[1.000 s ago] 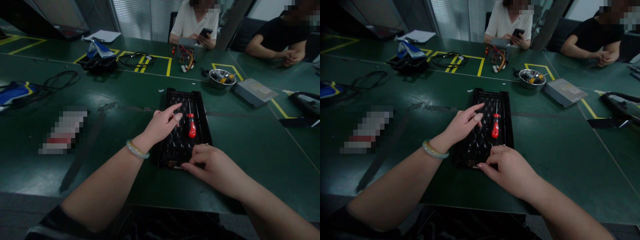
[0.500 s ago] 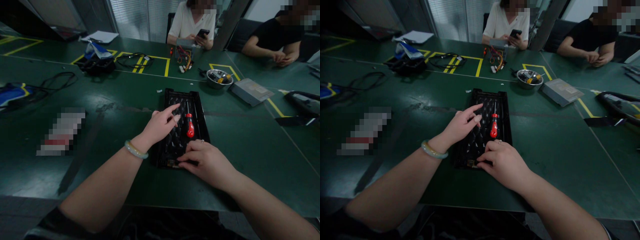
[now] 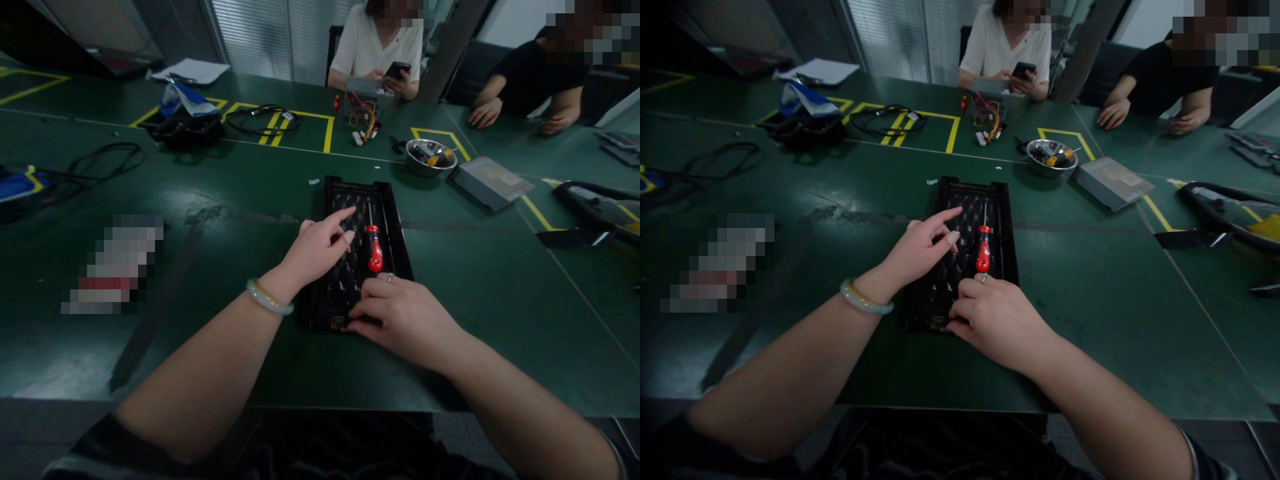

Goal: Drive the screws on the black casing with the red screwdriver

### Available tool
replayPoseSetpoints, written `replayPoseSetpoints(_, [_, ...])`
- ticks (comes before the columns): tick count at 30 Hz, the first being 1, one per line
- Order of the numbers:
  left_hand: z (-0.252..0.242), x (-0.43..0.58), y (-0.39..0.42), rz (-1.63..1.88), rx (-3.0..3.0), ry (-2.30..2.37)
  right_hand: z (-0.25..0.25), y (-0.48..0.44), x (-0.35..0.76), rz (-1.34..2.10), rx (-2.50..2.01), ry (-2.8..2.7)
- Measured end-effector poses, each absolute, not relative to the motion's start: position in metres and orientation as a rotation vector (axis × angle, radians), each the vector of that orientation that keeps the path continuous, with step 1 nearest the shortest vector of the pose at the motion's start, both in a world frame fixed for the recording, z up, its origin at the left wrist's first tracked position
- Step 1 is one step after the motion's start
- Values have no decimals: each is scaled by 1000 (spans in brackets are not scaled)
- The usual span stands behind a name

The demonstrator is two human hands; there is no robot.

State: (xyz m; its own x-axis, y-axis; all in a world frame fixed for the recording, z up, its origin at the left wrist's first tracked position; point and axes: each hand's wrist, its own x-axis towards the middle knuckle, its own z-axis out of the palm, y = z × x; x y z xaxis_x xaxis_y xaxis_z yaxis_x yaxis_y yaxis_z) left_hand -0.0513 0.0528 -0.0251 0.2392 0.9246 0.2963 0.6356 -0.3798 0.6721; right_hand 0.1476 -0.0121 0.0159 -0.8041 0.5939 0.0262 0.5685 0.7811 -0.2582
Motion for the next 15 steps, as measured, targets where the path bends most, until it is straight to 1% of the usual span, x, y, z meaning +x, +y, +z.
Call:
replayPoseSetpoints(8, [-24, -51, 52, 932, 2114, 1432, 20, -13, 144, 276, -1000, -2888])
replayPoseSetpoints(15, [-26, -51, 53, 949, 2118, 1427, 23, -11, 145, 482, -1060, -2780])
